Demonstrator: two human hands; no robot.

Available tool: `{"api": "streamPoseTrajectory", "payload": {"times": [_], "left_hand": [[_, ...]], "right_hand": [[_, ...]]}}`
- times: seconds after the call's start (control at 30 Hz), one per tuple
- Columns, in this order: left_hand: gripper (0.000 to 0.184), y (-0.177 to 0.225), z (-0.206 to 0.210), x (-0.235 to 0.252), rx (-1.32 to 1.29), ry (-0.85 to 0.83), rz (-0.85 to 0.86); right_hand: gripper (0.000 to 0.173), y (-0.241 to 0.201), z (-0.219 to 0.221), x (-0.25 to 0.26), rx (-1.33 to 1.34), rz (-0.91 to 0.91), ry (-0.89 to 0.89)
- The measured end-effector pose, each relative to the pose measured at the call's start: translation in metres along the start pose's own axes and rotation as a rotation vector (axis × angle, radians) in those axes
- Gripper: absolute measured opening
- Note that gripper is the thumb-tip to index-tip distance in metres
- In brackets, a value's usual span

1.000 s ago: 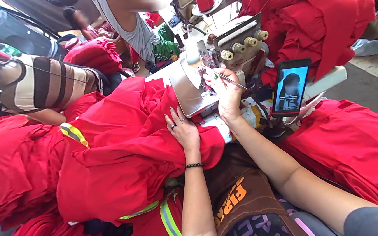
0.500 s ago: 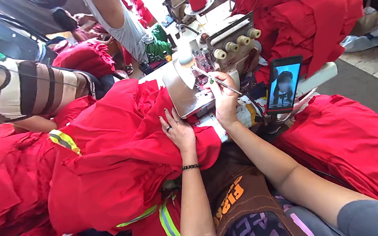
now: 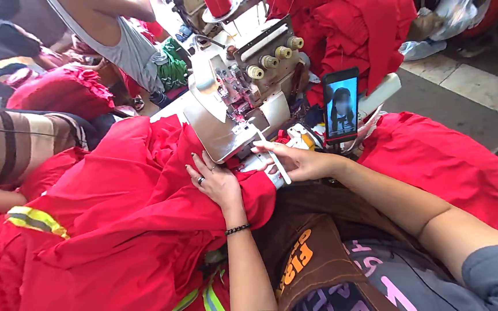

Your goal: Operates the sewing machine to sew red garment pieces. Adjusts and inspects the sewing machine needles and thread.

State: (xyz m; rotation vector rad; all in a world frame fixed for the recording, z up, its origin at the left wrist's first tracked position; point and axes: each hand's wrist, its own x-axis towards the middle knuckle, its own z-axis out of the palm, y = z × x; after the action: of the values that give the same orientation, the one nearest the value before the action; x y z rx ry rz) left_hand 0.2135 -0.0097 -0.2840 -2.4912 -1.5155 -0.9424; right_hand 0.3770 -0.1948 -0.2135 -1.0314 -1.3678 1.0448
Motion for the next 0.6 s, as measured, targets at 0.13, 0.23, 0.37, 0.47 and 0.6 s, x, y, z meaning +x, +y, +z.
{"api": "streamPoseTrajectory", "payload": {"times": [0.13, 0.23, 0.37, 0.47, 0.6], "left_hand": [[0.047, -0.001, 0.000, -0.001, 0.002, -0.002, 0.018], [0.048, -0.001, 0.001, 0.000, -0.001, 0.003, 0.027], [0.046, -0.002, 0.002, 0.000, 0.014, 0.038, 0.032], [0.046, -0.001, 0.002, 0.000, 0.016, 0.028, 0.018], [0.045, 0.000, 0.001, -0.001, -0.004, 0.038, 0.016]], "right_hand": [[0.089, -0.001, -0.002, -0.001, 0.277, -0.003, -0.126], [0.041, -0.016, 0.009, 0.008, 0.315, 0.013, 0.062], [0.059, -0.023, 0.013, 0.033, 0.095, 0.030, 0.315], [0.051, -0.028, 0.011, 0.050, -0.207, 0.079, 0.511], [0.032, -0.029, 0.008, 0.066, -0.616, 0.075, 0.708]]}}
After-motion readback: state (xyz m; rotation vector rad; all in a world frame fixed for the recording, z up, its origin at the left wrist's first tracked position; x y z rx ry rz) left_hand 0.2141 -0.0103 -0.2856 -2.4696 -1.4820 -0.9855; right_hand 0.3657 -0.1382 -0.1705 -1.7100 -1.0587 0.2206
